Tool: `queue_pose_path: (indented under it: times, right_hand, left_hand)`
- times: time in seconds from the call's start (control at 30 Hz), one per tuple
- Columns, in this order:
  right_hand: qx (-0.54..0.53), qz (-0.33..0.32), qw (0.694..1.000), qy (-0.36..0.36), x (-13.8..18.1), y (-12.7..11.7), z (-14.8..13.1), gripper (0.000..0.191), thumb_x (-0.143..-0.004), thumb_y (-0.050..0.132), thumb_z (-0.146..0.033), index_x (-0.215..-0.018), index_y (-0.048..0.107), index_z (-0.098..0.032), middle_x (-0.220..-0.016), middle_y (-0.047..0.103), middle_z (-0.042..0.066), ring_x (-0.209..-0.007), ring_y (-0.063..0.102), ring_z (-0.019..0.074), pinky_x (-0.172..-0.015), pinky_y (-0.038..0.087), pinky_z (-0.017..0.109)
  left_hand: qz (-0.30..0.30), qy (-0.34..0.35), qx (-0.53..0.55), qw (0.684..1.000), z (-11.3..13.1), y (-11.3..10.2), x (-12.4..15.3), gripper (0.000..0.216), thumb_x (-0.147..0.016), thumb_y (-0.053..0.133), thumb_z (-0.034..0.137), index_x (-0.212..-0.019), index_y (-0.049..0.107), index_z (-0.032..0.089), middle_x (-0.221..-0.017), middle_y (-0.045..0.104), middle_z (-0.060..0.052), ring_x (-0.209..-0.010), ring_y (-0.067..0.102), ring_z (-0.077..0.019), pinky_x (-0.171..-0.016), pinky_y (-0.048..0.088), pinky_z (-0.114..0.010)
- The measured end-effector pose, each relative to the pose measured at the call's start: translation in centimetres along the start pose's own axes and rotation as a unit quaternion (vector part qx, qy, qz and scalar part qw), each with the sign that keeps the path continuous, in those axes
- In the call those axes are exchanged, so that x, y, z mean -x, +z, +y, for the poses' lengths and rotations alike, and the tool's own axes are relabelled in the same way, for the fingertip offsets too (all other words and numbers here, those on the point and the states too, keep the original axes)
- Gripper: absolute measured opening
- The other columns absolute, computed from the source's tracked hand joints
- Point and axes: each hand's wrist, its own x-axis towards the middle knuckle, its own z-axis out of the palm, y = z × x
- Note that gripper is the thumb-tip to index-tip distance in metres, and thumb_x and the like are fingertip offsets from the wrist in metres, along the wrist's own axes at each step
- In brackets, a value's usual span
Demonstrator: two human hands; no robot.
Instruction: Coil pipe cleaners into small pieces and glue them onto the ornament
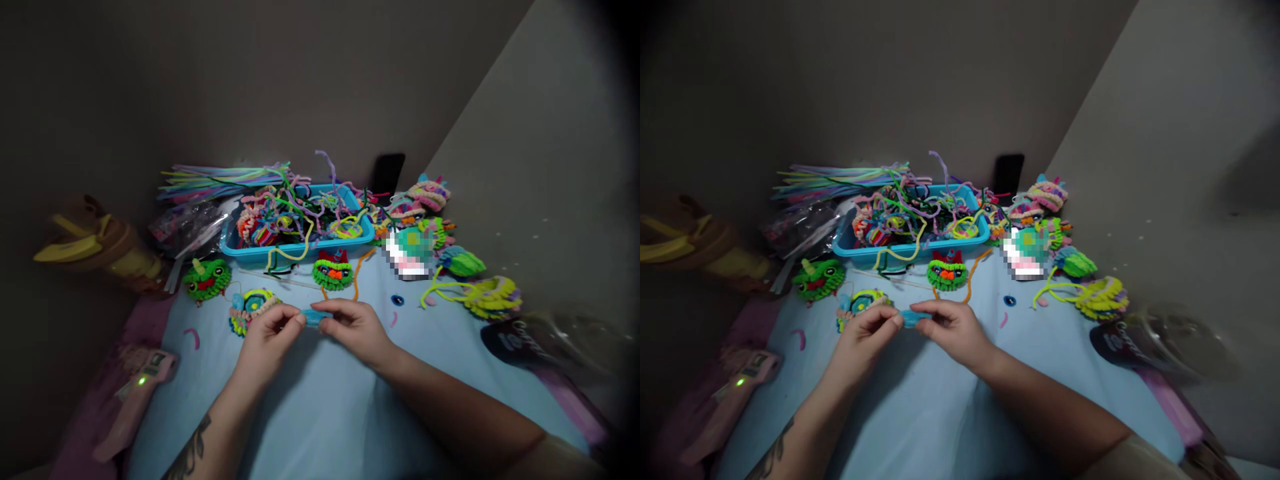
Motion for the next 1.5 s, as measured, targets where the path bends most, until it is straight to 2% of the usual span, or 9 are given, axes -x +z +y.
queue_pose_path:
  times: [0.1,0.23,0.47,0.7,0.87,0.97,1.1,1.33,1.5]
  right_hand:
    - [-0.081,0.012,0.996,0.020,0.0,0.3,0.2,0.026,-0.072,0.072,-0.025,-0.099,0.070,-0.024,-0.075,0.069,0.001,-0.066,0.064,0.0139,-0.062,0.052,0.027]
    - [-0.111,0.039,0.993,0.003,0.1,0.6,0.4,0.026,-0.070,0.075,-0.025,-0.096,0.069,-0.024,-0.083,0.069,0.002,-0.070,0.064,0.0137,-0.064,0.053,0.027]
    - [-0.041,0.044,0.998,0.015,0.3,0.5,0.2,0.012,-0.073,0.071,-0.026,-0.084,0.071,-0.020,-0.071,0.068,0.002,-0.060,0.063,0.0130,-0.057,0.052,0.025]
    - [0.096,0.031,0.993,-0.060,0.0,0.1,0.1,0.009,-0.076,0.066,-0.022,-0.082,0.072,-0.019,-0.073,0.071,0.003,-0.064,0.064,0.0137,-0.059,0.050,0.023]
    - [0.150,-0.006,0.981,-0.120,-0.2,-0.1,-0.1,0.010,-0.079,0.062,-0.017,-0.082,0.071,-0.021,-0.075,0.071,0.003,-0.069,0.064,0.0142,-0.064,0.049,0.025]
    - [0.139,0.002,0.985,-0.105,-0.2,-0.2,-0.1,0.010,-0.079,0.062,-0.017,-0.083,0.071,-0.020,-0.076,0.070,0.003,-0.070,0.064,0.0141,-0.064,0.049,0.024]
    - [0.104,0.008,0.993,-0.062,-0.1,-0.3,0.2,0.009,-0.077,0.064,-0.019,-0.083,0.070,-0.019,-0.076,0.070,0.003,-0.069,0.063,0.0140,-0.063,0.048,0.025]
    - [-0.043,-0.003,0.998,0.037,-0.2,0.1,0.0,0.010,-0.073,0.068,-0.024,-0.080,0.069,-0.018,-0.064,0.065,0.000,-0.055,0.057,0.0101,-0.053,0.047,0.022]
    - [-0.068,-0.004,0.996,0.059,-0.3,0.2,-0.3,0.012,-0.070,0.070,-0.026,-0.079,0.068,-0.017,-0.061,0.062,-0.002,-0.052,0.056,0.0095,-0.052,0.047,0.022]
  left_hand:
    - [0.026,0.007,0.006,1.000,0.0,-0.2,0.0,0.019,-0.076,0.059,0.033,-0.067,0.062,0.016,-0.061,0.049,0.002,-0.056,0.044,-0.0103,-0.052,0.034,-0.021]
    - [0.009,0.006,0.007,1.000,0.0,0.0,0.0,0.020,-0.076,0.060,0.033,-0.068,0.063,0.016,-0.061,0.050,0.002,-0.057,0.045,-0.0103,-0.052,0.034,-0.021]
    - [-0.033,-0.019,0.029,0.999,-0.3,0.4,0.1,0.019,-0.077,0.059,0.033,-0.071,0.062,0.016,-0.060,0.054,0.003,-0.055,0.047,-0.0101,-0.052,0.037,-0.020]
    - [-0.050,0.008,-0.014,0.999,-0.2,0.4,0.2,0.021,-0.081,0.056,0.030,-0.092,0.068,0.016,-0.087,0.068,-0.005,-0.076,0.059,-0.0161,-0.064,0.045,-0.023]
    - [-0.104,-0.044,-0.015,0.993,0.1,-0.4,0.0,0.027,-0.079,0.056,0.039,-0.084,0.068,0.014,-0.067,0.064,-0.003,-0.059,0.055,-0.0137,-0.051,0.041,-0.022]
    - [-0.143,-0.092,0.039,0.985,0.2,-0.8,-0.1,0.034,-0.075,0.061,0.046,-0.084,0.065,0.014,-0.062,0.060,-0.001,-0.051,0.050,-0.0116,-0.044,0.037,-0.020]
    - [-0.148,-0.114,0.076,0.979,0.1,-1.0,-0.1,0.038,-0.070,0.066,0.051,-0.078,0.059,0.014,-0.060,0.056,0.001,-0.050,0.046,-0.0096,-0.044,0.036,-0.019]
    - [-0.160,-0.103,0.097,0.977,0.3,-0.9,0.1,0.039,-0.072,0.065,0.053,-0.074,0.053,0.016,-0.056,0.041,0.007,-0.046,0.031,-0.0051,-0.042,0.022,-0.018]
    - [-0.172,-0.092,0.109,0.975,0.3,-0.7,0.2,0.035,-0.076,0.063,0.050,-0.076,0.052,0.017,-0.057,0.038,0.008,-0.047,0.028,-0.0057,-0.044,0.020,-0.019]
